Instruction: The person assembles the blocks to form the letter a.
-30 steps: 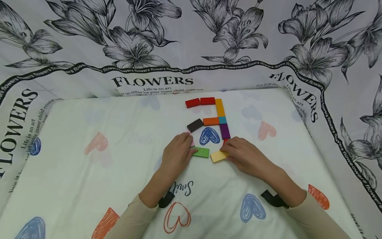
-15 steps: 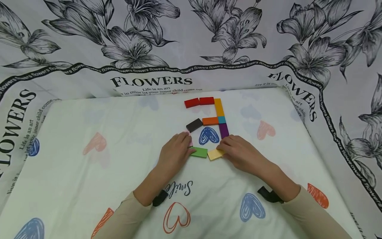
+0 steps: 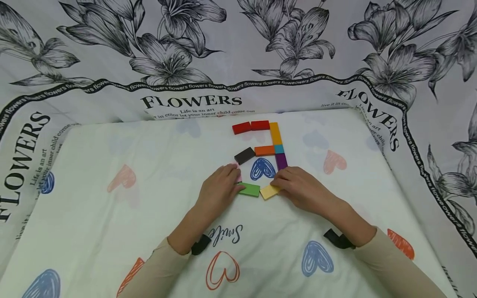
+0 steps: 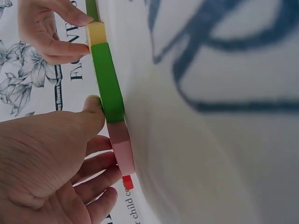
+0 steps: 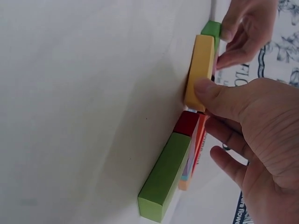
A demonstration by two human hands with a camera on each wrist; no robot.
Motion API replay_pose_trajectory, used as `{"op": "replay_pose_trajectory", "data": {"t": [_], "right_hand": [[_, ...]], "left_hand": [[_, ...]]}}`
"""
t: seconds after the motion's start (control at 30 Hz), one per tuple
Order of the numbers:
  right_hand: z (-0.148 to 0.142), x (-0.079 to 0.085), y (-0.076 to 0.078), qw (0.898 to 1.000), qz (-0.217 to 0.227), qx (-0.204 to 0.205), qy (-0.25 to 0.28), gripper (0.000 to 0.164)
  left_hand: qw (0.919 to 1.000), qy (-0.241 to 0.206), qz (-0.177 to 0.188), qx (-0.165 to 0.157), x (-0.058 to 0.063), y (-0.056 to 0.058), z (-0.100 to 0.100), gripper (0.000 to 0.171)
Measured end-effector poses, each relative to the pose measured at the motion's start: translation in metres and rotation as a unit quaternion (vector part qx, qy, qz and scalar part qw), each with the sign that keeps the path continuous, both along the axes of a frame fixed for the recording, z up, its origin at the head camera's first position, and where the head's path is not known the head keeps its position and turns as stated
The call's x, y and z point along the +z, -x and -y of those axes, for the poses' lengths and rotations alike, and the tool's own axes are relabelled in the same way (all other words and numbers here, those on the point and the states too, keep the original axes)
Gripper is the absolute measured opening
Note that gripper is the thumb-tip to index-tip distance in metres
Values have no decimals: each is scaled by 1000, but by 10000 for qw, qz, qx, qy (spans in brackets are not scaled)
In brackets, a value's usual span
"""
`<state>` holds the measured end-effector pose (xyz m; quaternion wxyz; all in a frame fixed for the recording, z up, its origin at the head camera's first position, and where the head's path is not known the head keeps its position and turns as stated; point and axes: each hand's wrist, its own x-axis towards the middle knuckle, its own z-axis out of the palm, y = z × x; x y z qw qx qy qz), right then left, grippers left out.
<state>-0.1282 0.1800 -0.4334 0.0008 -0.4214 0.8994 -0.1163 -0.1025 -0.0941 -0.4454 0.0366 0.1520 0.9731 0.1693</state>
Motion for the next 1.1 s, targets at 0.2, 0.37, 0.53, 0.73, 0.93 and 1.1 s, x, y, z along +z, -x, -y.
{"op": "replay_pose_trajectory", "data": {"t": [0.2, 0.37, 0.53, 0.73, 0.93, 1.1], "right_hand": [[-3, -3, 0, 9998, 176, 6, 131, 32], [-6, -5, -1, 9994, 263, -60, 221, 32], [-8, -6, -4, 9988, 347, -169, 310, 33], [-7, -10, -6, 9982, 384, -272, 363, 35], [-6, -8, -10, 9973, 339, -408, 500, 39], [-10, 2, -9, 9930, 426, -736, 822, 37]], "left_hand": [[10000, -28, -14, 26, 0, -3, -1, 52], [10000, -80, -34, 16, -1, -5, -3, 50], [9999, -83, -112, -32, -1, -6, -5, 49], [9994, 73, -290, -152, -2, -6, -4, 47], [9985, 243, -437, -220, -3, -9, -4, 48], [9979, 153, -593, -212, -1, -11, -2, 54]]}}
